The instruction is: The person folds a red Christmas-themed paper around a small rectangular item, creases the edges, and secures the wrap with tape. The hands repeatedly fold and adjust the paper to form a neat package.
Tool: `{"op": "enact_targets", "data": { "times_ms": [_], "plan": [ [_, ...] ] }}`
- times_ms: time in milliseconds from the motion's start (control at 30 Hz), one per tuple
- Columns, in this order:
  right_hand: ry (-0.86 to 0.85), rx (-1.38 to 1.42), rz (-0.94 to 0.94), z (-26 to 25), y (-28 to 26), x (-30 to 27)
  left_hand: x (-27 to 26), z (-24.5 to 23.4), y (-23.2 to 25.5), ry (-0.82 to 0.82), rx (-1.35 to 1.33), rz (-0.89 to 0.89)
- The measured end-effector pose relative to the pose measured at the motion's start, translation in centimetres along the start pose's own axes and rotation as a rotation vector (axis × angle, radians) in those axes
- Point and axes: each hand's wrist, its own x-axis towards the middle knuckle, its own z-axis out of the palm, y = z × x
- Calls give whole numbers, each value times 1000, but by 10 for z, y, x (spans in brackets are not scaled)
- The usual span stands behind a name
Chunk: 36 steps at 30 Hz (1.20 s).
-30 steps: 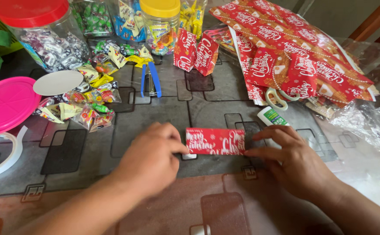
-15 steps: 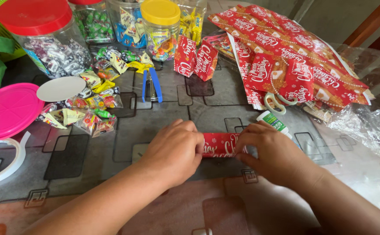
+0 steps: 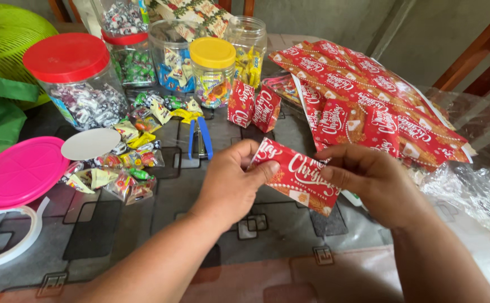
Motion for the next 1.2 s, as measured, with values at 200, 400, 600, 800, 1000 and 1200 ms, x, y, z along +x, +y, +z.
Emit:
{"op": "enact_targets", "data": {
  "times_ms": [200,400,600,800,1000,1200],
  "plan": [
    [31,371,123,1,16,1,12,10,-19,-92,-43,55],
    [-98,210,75,-5,27,0,2,20,-29,-106,-12,-10],
    [-153,178,182,4,19,-4,-9,19,-20,-49,77,-65],
    [-163,211,72,20,16,-6,-11,19,-17,129,87,219],
    [51,-15,9,27,18,-7,-15,14,-16,162,282,205],
    [56,-41,34,29,17,-4,-16,15,-13,182,311,233]
  ]
}}
